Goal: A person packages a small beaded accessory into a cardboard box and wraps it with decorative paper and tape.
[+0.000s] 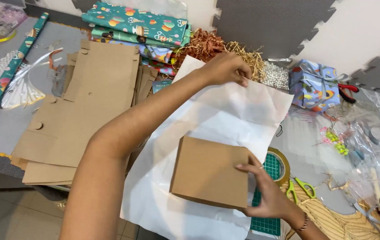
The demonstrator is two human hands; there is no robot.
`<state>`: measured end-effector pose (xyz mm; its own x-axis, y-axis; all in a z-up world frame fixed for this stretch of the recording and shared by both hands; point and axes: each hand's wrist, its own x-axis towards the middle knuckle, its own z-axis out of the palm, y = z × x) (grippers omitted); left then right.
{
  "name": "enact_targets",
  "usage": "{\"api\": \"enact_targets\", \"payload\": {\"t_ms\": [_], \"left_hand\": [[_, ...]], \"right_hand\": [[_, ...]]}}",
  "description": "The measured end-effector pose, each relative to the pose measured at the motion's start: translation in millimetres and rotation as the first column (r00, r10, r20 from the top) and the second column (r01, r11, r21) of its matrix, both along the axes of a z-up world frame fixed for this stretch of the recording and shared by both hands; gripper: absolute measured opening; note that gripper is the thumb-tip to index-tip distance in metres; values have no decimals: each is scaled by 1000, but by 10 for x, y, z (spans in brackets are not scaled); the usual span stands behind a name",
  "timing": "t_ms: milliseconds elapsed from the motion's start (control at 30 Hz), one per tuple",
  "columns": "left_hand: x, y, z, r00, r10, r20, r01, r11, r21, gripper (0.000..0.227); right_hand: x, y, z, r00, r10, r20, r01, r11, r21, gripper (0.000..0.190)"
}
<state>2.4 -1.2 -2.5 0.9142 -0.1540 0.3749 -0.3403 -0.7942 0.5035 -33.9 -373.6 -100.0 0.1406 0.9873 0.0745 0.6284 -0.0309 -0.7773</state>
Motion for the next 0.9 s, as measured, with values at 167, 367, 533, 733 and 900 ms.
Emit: {"api": "enact_targets", "payload": {"t_ms": [167, 367, 533, 733, 900], "left_hand": [[-303, -48, -86, 951, 102, 292, -172, 959, 226, 39], [-2201, -924, -73, 882, 158, 443, -310, 904, 295, 38], [-3513, -1429, -1013, 862, -268, -429, 241, 963, -119, 79], [-3617, -1829, -1522, 943, 142, 302, -312, 701, 642, 49], [-3617, -2001, -1590, 986, 139, 90, -166, 840, 517, 61]], "right_hand": [[-91, 362, -67, 984, 72, 163, -42, 983, -176, 99], [-127, 368, -155, 988, 31, 152, -16, 995, -95, 102], [-151, 455, -58, 975, -12, 221, 38, 993, -114, 104], [-84, 530, -51, 973, -70, 220, 102, 985, -138, 105], [-81, 526, -44, 945, -66, 319, 109, 987, -119, 105]]}}
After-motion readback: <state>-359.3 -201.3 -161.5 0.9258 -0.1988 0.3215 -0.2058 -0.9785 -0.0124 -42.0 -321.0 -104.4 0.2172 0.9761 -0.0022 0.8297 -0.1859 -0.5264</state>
